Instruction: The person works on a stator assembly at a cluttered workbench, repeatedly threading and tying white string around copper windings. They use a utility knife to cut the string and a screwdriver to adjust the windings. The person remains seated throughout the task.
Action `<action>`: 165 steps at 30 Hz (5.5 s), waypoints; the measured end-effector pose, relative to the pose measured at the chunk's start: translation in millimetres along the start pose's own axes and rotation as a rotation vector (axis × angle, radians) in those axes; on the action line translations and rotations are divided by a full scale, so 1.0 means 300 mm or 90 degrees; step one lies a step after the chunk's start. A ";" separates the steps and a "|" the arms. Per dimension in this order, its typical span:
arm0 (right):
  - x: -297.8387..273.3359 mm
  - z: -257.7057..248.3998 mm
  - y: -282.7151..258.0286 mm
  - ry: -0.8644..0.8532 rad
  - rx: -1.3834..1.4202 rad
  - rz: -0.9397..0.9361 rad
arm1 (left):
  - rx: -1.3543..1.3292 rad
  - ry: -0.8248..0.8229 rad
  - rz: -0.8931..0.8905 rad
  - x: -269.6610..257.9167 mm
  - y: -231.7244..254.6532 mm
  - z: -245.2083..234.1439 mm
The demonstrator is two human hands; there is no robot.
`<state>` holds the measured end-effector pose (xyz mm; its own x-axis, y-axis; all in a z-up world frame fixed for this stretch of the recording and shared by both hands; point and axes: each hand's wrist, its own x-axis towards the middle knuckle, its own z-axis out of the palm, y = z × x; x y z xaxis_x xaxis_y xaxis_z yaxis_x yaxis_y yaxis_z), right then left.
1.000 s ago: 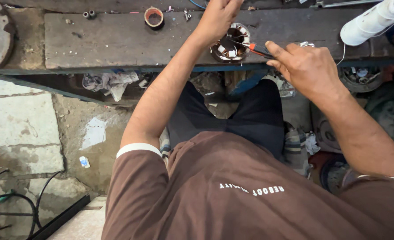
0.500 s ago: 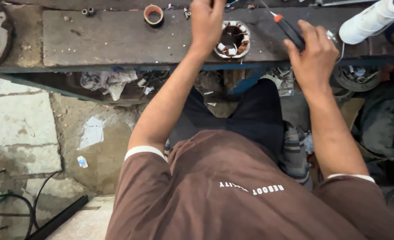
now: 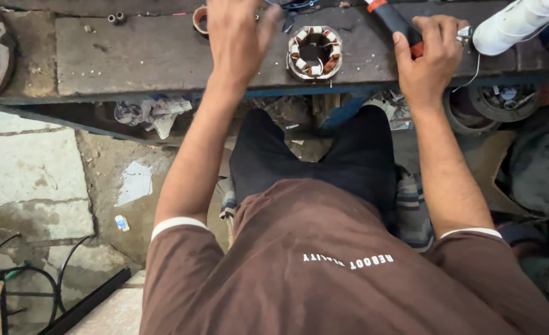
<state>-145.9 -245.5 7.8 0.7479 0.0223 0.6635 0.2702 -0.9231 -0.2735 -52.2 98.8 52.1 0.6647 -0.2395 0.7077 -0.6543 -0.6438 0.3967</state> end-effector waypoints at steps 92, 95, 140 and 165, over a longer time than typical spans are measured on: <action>-0.002 0.031 -0.002 0.062 -0.014 0.002 | -0.088 -0.208 0.143 -0.101 0.184 0.008; 0.003 0.031 -0.002 0.061 -0.013 0.001 | -0.110 -0.222 0.095 -0.119 0.177 0.034; -0.005 0.021 -0.002 0.048 -0.016 0.013 | -0.186 -0.146 0.089 -0.438 0.369 -0.062; 0.011 0.003 -0.042 0.065 -0.009 0.014 | 0.213 -0.021 0.006 -0.034 -0.249 0.066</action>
<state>-146.2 -233.4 12.9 0.6874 -0.0367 0.7253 0.2456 -0.9281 -0.2797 -2.9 134.9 3.5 0.6738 -0.2669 0.6890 -0.5096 -0.8431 0.1718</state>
